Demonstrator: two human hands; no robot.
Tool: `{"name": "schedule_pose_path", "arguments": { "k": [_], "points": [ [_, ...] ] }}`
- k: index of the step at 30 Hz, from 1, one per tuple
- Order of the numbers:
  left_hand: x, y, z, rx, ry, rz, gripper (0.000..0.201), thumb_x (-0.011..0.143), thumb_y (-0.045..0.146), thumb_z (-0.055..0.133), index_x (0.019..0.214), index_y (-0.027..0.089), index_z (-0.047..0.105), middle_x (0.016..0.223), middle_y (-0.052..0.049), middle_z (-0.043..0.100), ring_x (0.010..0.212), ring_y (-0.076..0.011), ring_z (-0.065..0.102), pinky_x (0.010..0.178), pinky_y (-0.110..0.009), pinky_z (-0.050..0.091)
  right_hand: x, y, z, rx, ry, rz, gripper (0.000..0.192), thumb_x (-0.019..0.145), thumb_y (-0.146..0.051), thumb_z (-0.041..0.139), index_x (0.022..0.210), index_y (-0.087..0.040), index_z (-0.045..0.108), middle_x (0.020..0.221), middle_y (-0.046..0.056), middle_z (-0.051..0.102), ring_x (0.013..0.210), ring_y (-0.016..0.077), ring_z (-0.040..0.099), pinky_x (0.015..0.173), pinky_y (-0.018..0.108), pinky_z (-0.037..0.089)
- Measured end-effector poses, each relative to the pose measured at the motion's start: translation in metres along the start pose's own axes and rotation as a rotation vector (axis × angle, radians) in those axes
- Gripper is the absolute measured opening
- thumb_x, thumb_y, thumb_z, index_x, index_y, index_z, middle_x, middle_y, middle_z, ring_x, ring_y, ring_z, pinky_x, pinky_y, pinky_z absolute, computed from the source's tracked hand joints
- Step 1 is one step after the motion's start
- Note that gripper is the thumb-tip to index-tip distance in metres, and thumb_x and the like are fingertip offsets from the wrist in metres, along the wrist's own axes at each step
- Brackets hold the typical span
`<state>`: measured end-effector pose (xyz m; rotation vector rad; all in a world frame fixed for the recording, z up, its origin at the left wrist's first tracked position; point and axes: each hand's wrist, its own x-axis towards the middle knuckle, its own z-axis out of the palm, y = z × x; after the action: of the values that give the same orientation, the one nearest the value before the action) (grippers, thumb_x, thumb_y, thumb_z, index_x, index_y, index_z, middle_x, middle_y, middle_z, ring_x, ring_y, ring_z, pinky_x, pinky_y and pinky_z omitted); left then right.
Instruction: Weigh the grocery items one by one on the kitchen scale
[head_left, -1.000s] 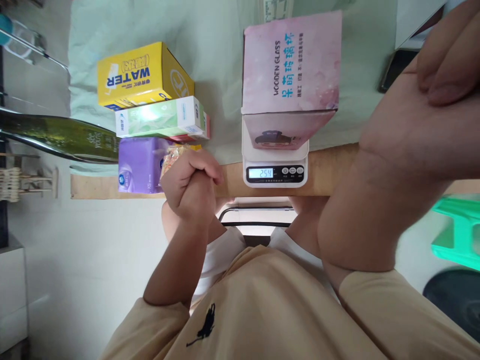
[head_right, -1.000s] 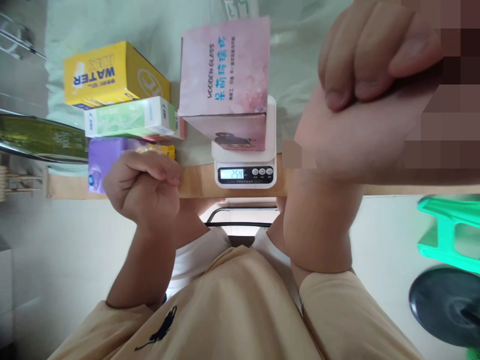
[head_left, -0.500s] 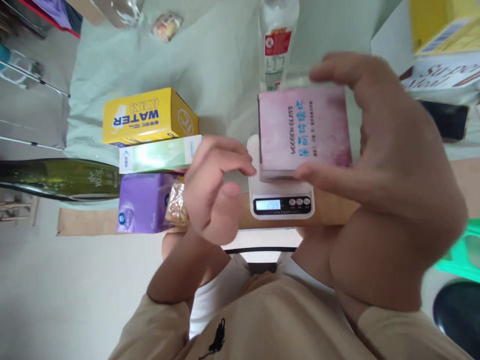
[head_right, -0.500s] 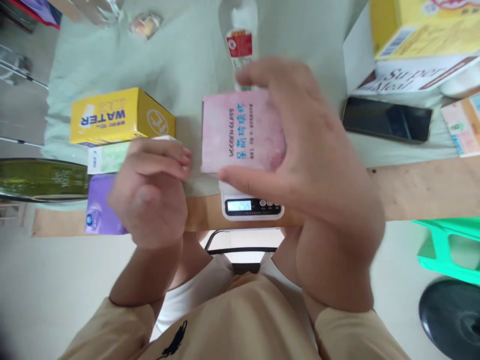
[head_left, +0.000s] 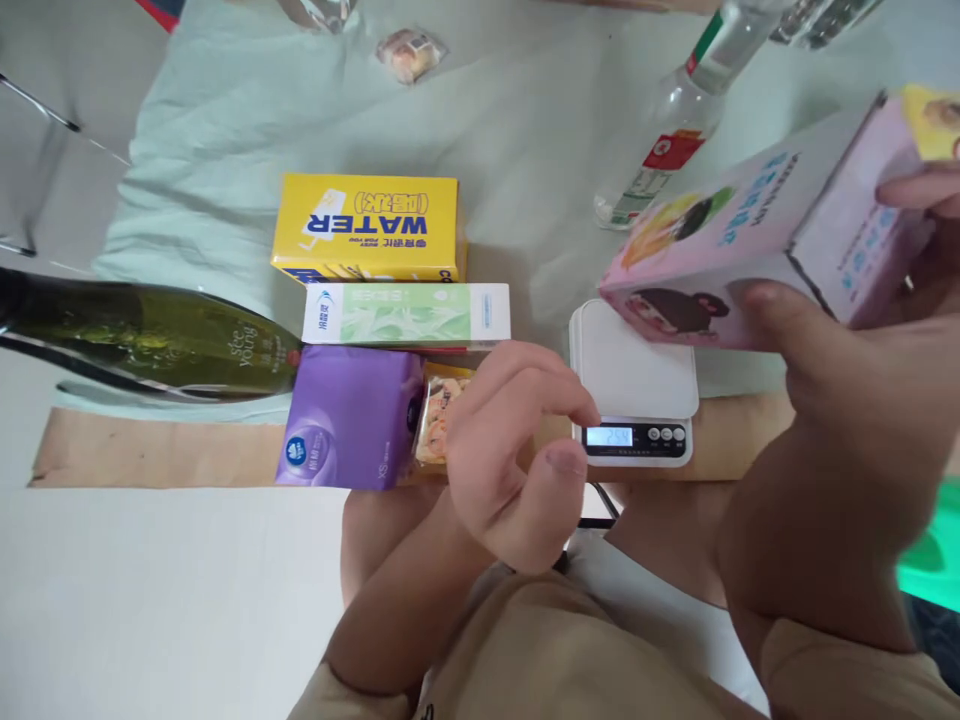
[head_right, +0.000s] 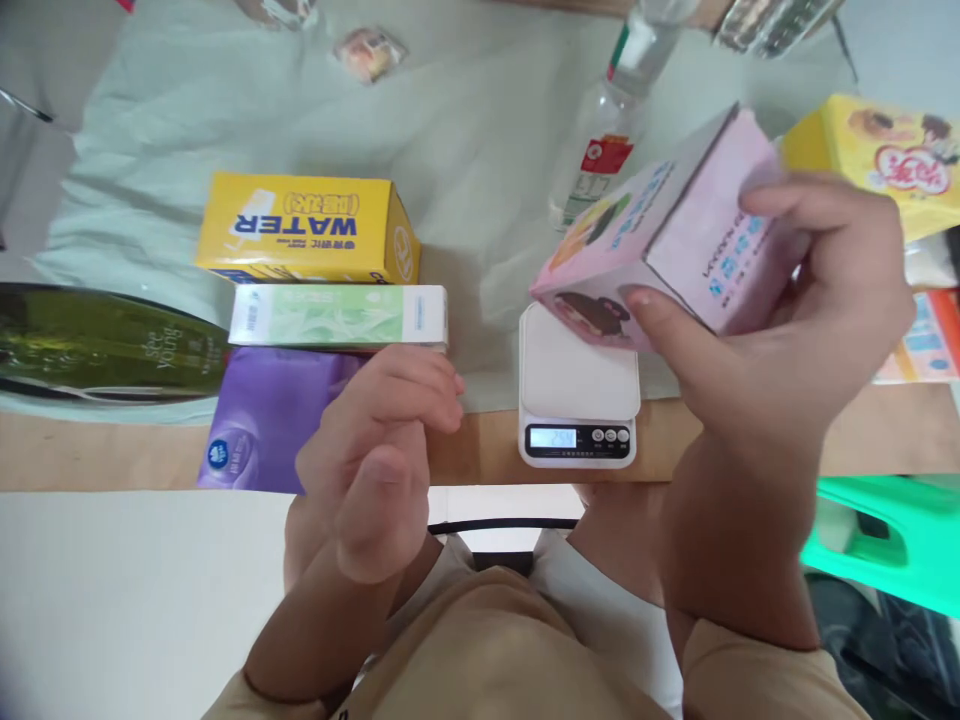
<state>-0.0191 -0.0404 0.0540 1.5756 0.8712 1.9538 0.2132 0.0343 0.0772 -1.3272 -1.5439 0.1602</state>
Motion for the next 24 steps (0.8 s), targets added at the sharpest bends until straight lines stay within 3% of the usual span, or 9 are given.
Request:
{"name": "schedule_pose_path", "arguments": {
  "k": [2,4,6,9,11,18,21,24],
  "points": [
    [-0.001,0.000,-0.003,-0.019,0.025,-0.028,0.030,0.109,0.040,0.058,0.085,0.023,0.062,0.072,-0.002,0.063,0.068,-0.0187,0.061,0.062,-0.038,0.050,0.019,0.003,0.024,0.020,-0.076,-0.302,0.075,0.062,-0.070,0.095,0.126,-0.036,0.077,0.122,0.004,0.074,0.129,0.0386,0.070,0.114,0.066,0.051],
    [-0.001,0.002,-0.006,-0.035,0.023,-0.049,0.030,0.109,0.042,0.059,0.085,0.023,0.061,0.070,-0.001,0.062,0.066,-0.0176,0.060,0.061,-0.037,0.050,0.040,-0.002,0.052,0.069,-0.199,-0.460,0.072,0.076,-0.059,0.088,0.136,-0.024,0.071,0.131,0.011,0.070,0.129,0.0352,0.069,0.114,0.060,0.054],
    [0.000,0.006,-0.009,-0.059,-0.001,-0.046,0.031,0.109,0.043,0.061,0.086,0.023,0.061,0.069,0.000,0.063,0.064,-0.0168,0.059,0.060,-0.036,0.050,0.058,-0.014,0.079,0.109,-0.337,-0.432,0.076,0.073,-0.048,0.089,0.138,-0.016,0.064,0.140,0.015,0.066,0.129,0.0334,0.070,0.118,0.057,0.056],
    [0.002,0.012,-0.011,-0.075,0.009,-0.110,0.039,0.113,0.052,0.056,0.085,0.025,0.060,0.069,-0.001,0.063,0.063,-0.0176,0.059,0.062,-0.038,0.052,0.069,-0.032,0.112,0.112,-0.511,-0.318,0.080,0.069,-0.036,0.091,0.140,-0.021,0.057,0.150,0.011,0.064,0.134,0.0305,0.068,0.126,0.053,0.053],
    [0.002,0.016,-0.011,-0.095,0.051,-0.154,0.045,0.114,0.058,0.052,0.083,0.025,0.059,0.068,-0.001,0.062,0.062,-0.0171,0.059,0.062,-0.038,0.052,0.067,-0.038,0.126,0.093,-0.572,-0.308,0.082,0.067,-0.038,0.093,0.139,-0.024,0.058,0.149,0.009,0.067,0.139,0.0326,0.066,0.128,0.055,0.052],
    [0.002,0.023,-0.012,-0.113,0.074,-0.170,0.050,0.114,0.062,0.049,0.080,0.027,0.058,0.063,0.000,0.063,0.058,-0.0175,0.062,0.059,-0.041,0.052,0.049,-0.036,0.147,-0.114,-0.671,-0.212,0.077,0.067,-0.042,0.090,0.137,-0.048,0.058,0.151,-0.004,0.069,0.144,0.0344,0.064,0.125,0.063,0.057],
    [0.001,0.021,-0.013,-0.120,0.080,-0.166,0.053,0.112,0.066,0.048,0.078,0.027,0.060,0.063,0.000,0.063,0.059,-0.0170,0.061,0.060,-0.041,0.053,0.048,-0.035,0.148,-0.094,-0.686,-0.220,0.070,0.075,-0.049,0.086,0.139,-0.045,0.058,0.152,0.001,0.068,0.146,0.0352,0.063,0.129,0.064,0.052],
    [-0.001,0.015,-0.014,-0.142,0.020,-0.111,0.047,0.111,0.060,0.055,0.081,0.025,0.062,0.066,0.000,0.064,0.061,-0.0166,0.061,0.061,-0.039,0.053,0.046,-0.030,0.133,-0.053,-0.678,-0.237,0.062,0.089,-0.058,0.073,0.146,-0.040,0.055,0.160,0.005,0.063,0.156,0.0342,0.055,0.133,0.064,0.046]
  ]
}}
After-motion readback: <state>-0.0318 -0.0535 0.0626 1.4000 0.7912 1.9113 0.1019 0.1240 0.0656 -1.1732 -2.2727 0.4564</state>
